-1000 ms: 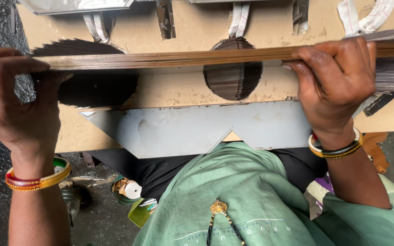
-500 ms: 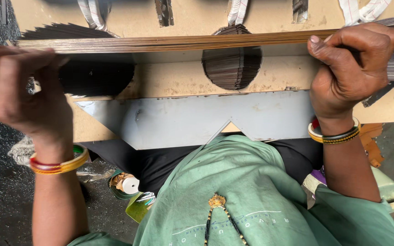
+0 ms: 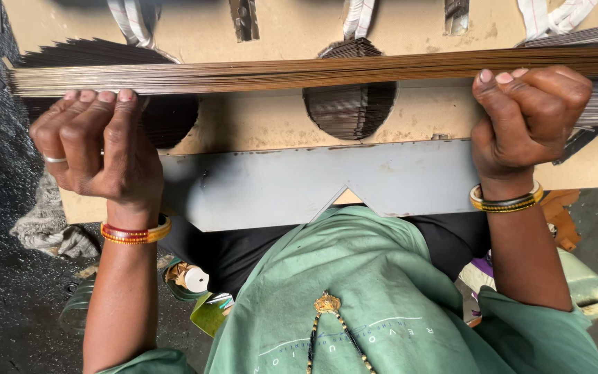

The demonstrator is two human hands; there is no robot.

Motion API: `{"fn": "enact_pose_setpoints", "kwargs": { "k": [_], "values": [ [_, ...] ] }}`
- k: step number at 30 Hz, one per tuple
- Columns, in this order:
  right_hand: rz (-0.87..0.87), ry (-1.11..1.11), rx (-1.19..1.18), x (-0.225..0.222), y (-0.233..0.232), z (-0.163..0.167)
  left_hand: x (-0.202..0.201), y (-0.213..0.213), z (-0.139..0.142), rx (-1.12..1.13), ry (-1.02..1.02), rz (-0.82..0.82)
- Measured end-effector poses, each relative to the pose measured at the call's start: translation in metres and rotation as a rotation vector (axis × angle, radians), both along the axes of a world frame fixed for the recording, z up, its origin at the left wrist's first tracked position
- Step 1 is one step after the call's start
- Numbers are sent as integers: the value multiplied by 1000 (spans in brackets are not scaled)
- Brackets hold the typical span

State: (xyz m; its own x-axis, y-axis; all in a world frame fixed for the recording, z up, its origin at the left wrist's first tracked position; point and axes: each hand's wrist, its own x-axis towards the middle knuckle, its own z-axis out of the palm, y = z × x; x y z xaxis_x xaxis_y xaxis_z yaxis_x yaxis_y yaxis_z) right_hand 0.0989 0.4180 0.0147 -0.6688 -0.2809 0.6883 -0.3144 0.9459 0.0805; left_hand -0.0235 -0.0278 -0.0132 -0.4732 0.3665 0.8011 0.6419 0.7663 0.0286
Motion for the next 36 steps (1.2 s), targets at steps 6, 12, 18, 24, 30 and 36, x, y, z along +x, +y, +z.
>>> {"fn": "enact_pose_setpoints", "kwargs": {
  "k": [6,12,18,24,30,36],
  "values": [
    [-32,8,61,-3,-10,6,6,14,14,69,-67,30],
    [-49,-682,-235,43,-70,17,79,76,16,-49,-637,-363],
    [-44,-837,-252,48,-94,15,105,116,25,-155,-903,-331],
    [-46,-865,-280,44,-94,19,96,121,31,-155,-908,-313],
    [-94,-843,-276,44,-101,14,95,123,28,-190,-875,-317],
    [-79,-839,-359,44,-102,15,96,124,26,-182,-870,-322]
  ]
}}
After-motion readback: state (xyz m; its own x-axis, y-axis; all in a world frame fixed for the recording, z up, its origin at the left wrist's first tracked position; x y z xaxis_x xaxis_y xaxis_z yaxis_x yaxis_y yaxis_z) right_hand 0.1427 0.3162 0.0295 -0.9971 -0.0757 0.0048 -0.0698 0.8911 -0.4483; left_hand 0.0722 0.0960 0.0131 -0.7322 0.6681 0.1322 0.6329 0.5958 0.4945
